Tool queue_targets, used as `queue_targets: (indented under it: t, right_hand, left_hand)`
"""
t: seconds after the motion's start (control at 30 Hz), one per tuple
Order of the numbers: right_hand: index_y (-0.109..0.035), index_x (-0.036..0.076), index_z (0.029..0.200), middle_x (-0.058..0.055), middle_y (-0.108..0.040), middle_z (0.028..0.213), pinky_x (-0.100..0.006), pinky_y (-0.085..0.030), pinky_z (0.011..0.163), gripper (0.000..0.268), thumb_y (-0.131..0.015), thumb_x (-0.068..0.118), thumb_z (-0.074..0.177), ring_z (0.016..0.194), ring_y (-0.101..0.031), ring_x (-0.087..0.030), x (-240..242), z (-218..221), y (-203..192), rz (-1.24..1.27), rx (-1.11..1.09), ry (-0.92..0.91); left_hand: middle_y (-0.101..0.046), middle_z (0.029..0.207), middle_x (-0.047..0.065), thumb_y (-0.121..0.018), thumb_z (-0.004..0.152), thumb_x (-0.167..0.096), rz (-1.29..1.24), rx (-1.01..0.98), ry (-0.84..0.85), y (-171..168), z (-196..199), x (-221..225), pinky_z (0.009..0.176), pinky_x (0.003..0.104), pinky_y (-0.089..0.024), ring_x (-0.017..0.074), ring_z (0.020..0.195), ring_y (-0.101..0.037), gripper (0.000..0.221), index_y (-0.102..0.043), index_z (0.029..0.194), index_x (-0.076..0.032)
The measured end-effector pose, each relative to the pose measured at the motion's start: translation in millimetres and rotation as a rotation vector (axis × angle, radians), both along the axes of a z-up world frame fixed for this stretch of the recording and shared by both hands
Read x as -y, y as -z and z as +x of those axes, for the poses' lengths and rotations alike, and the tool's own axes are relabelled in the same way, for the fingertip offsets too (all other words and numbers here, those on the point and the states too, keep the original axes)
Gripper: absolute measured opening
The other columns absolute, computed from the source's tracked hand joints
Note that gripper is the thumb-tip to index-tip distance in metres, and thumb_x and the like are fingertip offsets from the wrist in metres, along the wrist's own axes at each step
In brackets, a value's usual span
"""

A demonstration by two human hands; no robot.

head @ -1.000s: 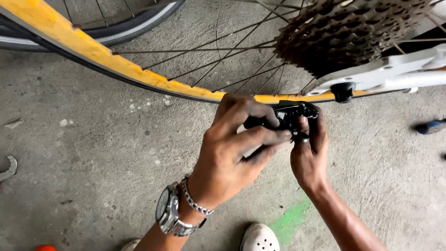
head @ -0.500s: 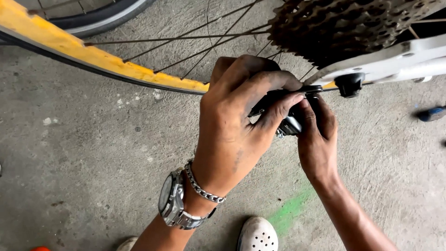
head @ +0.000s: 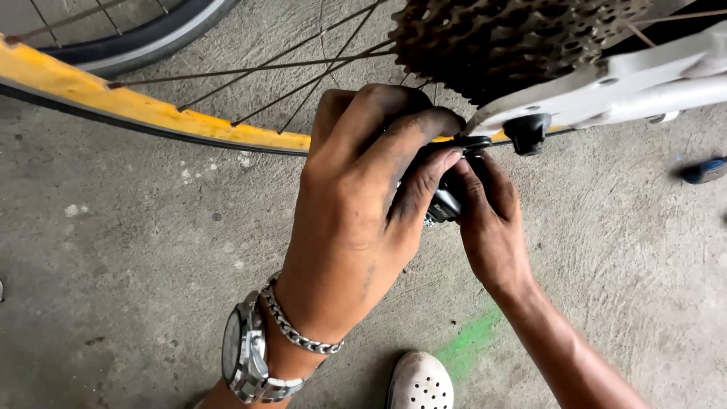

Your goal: Securing a rear derailleur to the frame of a bicycle using an allen wrench.

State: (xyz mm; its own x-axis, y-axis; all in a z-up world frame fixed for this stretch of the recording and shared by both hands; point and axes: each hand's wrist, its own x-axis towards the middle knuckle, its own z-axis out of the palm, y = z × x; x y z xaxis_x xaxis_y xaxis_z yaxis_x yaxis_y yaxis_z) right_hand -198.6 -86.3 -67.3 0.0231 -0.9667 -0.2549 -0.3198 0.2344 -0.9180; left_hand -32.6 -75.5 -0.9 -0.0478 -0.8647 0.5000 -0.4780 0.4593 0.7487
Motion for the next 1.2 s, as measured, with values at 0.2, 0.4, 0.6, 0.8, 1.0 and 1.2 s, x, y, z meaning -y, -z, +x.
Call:
queue_targets:
  t: [0.2,0.4,0.6,0.8,1.0,1.2]
  right_hand:
    - [-0.062,0.012,0.097,0.004,-0.058,0.082,-0.025,-0.038,0.061,0.029,-0.050,0.037,0.107,0.072,-0.044,-0.005,0.8,-1.9,1.1,0.021,0.019,-0.024]
    - [-0.062,0.012,0.096,0.004,-0.052,0.076,-0.026,-0.041,0.058,0.024,-0.054,0.031,0.106,0.069,-0.046,-0.006,-2.2,-8.1,12.8,0.042,0.154,-0.024]
    - [-0.062,0.009,0.115,-0.005,-0.060,0.093,-0.028,-0.050,0.074,0.023,-0.058,0.028,0.103,0.086,-0.053,-0.009,-3.0,6.7,33.0,0.271,0.592,0.132]
    - [-0.055,0.001,0.137,-0.016,-0.060,0.123,-0.038,-0.050,0.090,0.050,-0.070,-0.010,0.090,0.107,-0.058,-0.034,-11.1,-11.2,89.6,-0.633,-0.330,-0.383]
    - [-0.055,0.001,0.140,-0.020,-0.060,0.135,-0.042,-0.052,0.096,0.058,-0.075,-0.008,0.086,0.114,-0.063,-0.038,-16.8,-6.1,84.3,-0.634,-0.289,-0.368]
    - [-0.068,0.007,0.099,-0.004,-0.059,0.096,-0.030,-0.050,0.068,0.027,-0.071,-0.006,0.077,0.079,-0.060,-0.018,-25.0,13.2,72.2,-0.469,-0.205,-0.332]
  left_hand:
    - [-0.060,0.114,0.015,-0.062,0.105,-0.011,0.001,0.091,-0.022,-1.3,-4.9,-1.7,0.092,0.044,-0.051,0.0330,0.105,-0.049,0.019,-0.065,0.116,0.003]
    - [-0.063,0.120,0.006,-0.069,0.104,-0.019,0.002,0.416,-0.111,-2.6,-5.5,-2.0,0.083,0.049,-0.041,0.0315,0.107,-0.050,0.020,-0.070,0.121,-0.008]
    - [-0.066,0.124,0.005,-0.077,0.101,-0.018,-0.042,0.618,-0.105,-16.5,-3.1,2.5,0.080,0.053,-0.043,0.0338,0.109,-0.054,0.017,-0.074,0.115,-0.009]
    - [-0.067,0.111,0.003,-0.079,0.105,-0.028,-0.100,0.786,-0.060,-29.7,4.3,6.4,0.076,0.052,-0.042,0.0329,0.099,-0.056,0.018,-0.075,0.108,-0.011]
    - [-0.070,0.094,0.009,-0.087,0.095,-0.011,-0.064,0.464,0.262,-38.0,20.3,31.3,0.072,0.047,-0.045,0.0333,0.085,-0.062,0.015,-0.075,0.099,-0.004]
    - [-0.070,0.079,0.004,-0.093,0.089,-0.024,-0.002,0.531,0.197,-38.8,16.8,36.0,0.067,0.044,-0.042,0.0285,0.075,-0.062,0.024,-0.073,0.089,-0.010]
